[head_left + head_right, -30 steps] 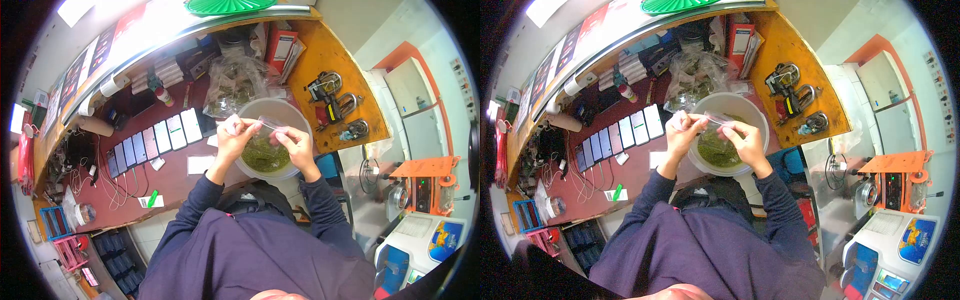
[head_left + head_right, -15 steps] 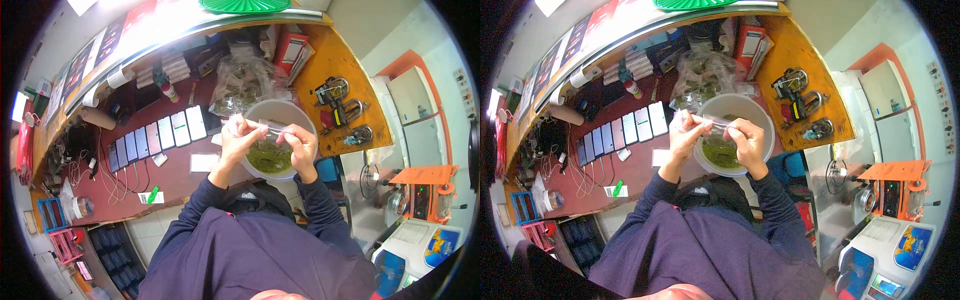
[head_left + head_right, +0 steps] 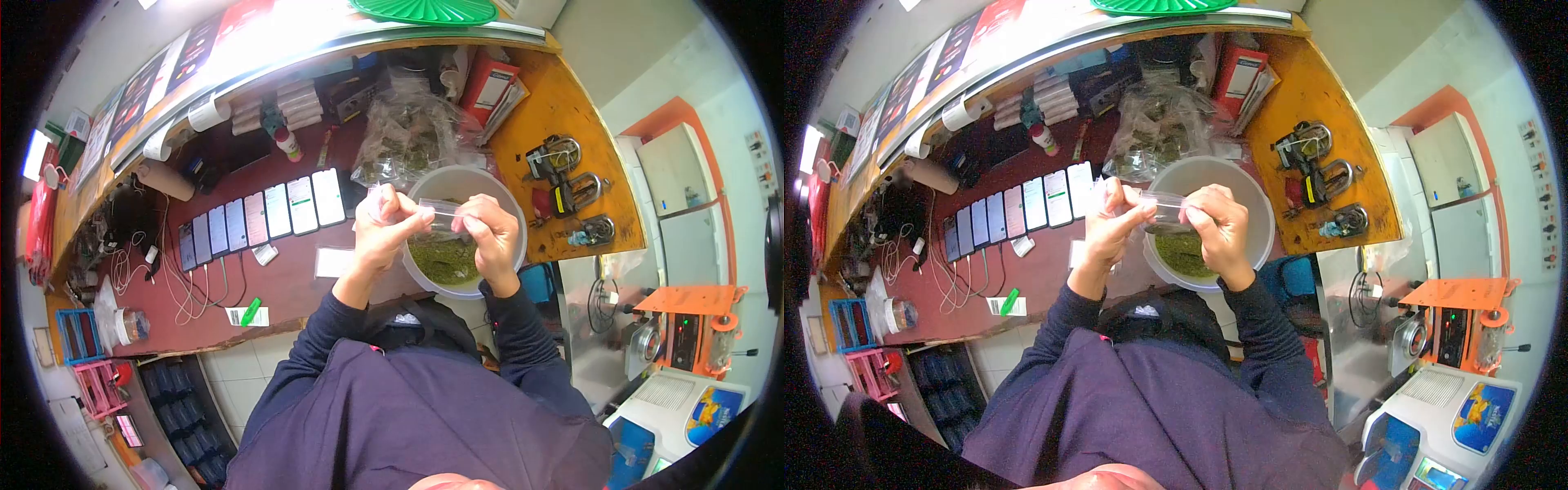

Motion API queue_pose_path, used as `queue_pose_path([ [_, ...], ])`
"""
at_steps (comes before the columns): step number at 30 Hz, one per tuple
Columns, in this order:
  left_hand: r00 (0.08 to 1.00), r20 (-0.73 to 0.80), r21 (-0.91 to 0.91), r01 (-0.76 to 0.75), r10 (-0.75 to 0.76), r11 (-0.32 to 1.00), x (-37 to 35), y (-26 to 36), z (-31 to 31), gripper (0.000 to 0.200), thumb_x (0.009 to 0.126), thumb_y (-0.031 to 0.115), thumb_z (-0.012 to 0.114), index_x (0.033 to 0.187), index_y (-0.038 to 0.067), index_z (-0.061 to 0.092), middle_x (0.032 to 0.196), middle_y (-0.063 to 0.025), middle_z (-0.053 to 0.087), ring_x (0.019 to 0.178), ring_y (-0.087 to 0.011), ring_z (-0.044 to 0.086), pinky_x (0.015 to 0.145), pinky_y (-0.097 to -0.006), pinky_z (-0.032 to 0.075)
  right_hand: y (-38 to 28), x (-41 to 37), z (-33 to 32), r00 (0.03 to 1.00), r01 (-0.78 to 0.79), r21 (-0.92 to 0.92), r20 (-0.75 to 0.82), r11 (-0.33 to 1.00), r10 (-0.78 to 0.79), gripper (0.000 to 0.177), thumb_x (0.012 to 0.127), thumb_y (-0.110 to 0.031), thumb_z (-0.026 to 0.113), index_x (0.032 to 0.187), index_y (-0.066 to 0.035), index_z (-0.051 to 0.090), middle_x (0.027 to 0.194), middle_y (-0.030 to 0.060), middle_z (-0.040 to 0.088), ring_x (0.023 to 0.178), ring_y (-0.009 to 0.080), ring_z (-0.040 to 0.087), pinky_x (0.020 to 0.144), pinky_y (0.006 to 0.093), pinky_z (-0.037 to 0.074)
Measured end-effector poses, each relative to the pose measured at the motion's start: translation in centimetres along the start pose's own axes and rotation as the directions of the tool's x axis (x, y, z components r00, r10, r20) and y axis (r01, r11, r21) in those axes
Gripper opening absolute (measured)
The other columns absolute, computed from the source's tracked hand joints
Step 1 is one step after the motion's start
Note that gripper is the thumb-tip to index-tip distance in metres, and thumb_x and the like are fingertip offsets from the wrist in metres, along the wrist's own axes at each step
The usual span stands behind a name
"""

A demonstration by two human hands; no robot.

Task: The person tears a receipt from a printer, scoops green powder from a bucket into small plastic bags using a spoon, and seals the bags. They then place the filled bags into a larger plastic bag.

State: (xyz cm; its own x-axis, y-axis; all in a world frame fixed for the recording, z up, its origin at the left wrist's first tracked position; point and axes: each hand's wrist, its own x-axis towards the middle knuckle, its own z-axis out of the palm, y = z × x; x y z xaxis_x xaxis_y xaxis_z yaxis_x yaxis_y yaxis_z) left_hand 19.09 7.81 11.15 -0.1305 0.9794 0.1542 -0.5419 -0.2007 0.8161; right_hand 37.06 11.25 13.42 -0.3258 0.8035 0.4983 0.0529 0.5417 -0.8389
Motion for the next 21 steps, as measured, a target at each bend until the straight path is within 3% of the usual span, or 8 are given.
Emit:
queue_pose_path([
  [5,1.000,-0.006,-0.031,-0.015,0.015,0.999,-0.3,0.4,-0.2,0.046,0.077,-0.010,0.072,0.071,0.013,0.033,0.080,-0.0120,0.067,0.071,-0.0133,0.065,0.061,-0.0244,0.053,-0.2,0.7,0.4,0.998,-0.027,0.042,0.050,0.999,0.025,0.016,0.080,-0.014,0.057,0.070,-0.004,0.062,0.071,0.0046,0.064,0.073,0.0186,0.060,0.086,0.0334,0.040],
  [7,1.000,-0.012,-0.036,-0.012,0.012,0.999,-0.5,0.6,-0.2,0.047,0.077,-0.009,0.073,0.071,0.013,0.032,0.080,-0.0125,0.068,0.071,-0.0129,0.065,0.061,-0.0242,0.053,-0.8,1.3,1.0,0.993,0.053,-0.061,0.112,0.997,-0.046,0.010,0.076,-0.011,0.062,0.071,-0.003,0.064,0.073,0.0057,0.065,0.074,0.0194,0.062,0.085,0.0338,0.041],
  [9,0.999,0.006,0.104,-0.033,0.033,0.994,-0.7,0.5,-0.3,0.048,0.076,-0.006,0.075,0.070,0.013,0.032,0.082,-0.0131,0.069,0.073,-0.0116,0.065,0.062,-0.0238,0.053,-0.5,1.5,1.7,0.990,0.084,-0.043,0.114,0.996,-0.079,0.007,0.075,-0.010,0.063,0.072,-0.003,0.064,0.074,0.0061,0.066,0.075,0.0200,0.063,0.085,0.0339,0.041],
  [14,0.998,-0.046,0.096,-0.028,0.033,0.995,-1.1,1.1,-1.1,0.048,0.073,-0.007,0.076,0.070,0.013,0.032,0.074,-0.0041,0.061,0.071,-0.0090,0.063,0.063,-0.0239,0.052,-0.8,2.0,3.4,0.980,0.103,0.008,0.170,0.995,-0.103,0.006,0.073,-0.009,0.065,0.073,-0.003,0.065,0.074,0.0066,0.066,0.075,0.0206,0.064,0.084,0.0339,0.042],
  [16,0.993,-0.030,0.021,-0.113,0.114,0.993,-1.0,1.3,-1.6,0.046,0.074,-0.010,0.072,0.071,0.014,0.033,0.070,-0.0008,0.054,0.069,-0.0108,0.063,0.063,-0.0259,0.053,-0.6,2.1,4.2,0.981,0.085,0.026,0.171,0.996,-0.088,0.007,0.073,-0.009,0.064,0.072,-0.003,0.066,0.073,0.0063,0.066,0.075,0.0200,0.063,0.082,0.0336,0.043],
  [20,0.995,-0.042,-0.153,-0.100,0.095,0.983,-1.6,3.1,-4.2,0.038,0.077,-0.012,0.064,0.075,0.014,0.035,0.073,-0.0032,0.051,0.071,-0.0178,0.063,0.062,-0.0308,0.053,-0.2,2.8,3.9,0.978,0.059,0.131,0.190,0.990,-0.084,0.012,0.077,-0.011,0.062,0.070,-0.002,0.066,0.072,0.0050,0.066,0.072,0.0166,0.061,0.076,0.0311,0.044],
  [21,0.998,-0.022,-0.187,-0.070,0.067,0.980,-1.7,3.3,-5.2,0.035,0.079,-0.010,0.063,0.077,0.014,0.037,0.079,-0.0062,0.059,0.075,-0.0195,0.066,0.062,-0.0321,0.053,-0.2,3.0,4.2,0.976,0.063,0.135,0.197,0.989,-0.089,0.012,0.077,-0.011,0.062,0.070,-0.002,0.066,0.072,0.0050,0.066,0.072,0.0166,0.061,0.076,0.0311,0.044],
])
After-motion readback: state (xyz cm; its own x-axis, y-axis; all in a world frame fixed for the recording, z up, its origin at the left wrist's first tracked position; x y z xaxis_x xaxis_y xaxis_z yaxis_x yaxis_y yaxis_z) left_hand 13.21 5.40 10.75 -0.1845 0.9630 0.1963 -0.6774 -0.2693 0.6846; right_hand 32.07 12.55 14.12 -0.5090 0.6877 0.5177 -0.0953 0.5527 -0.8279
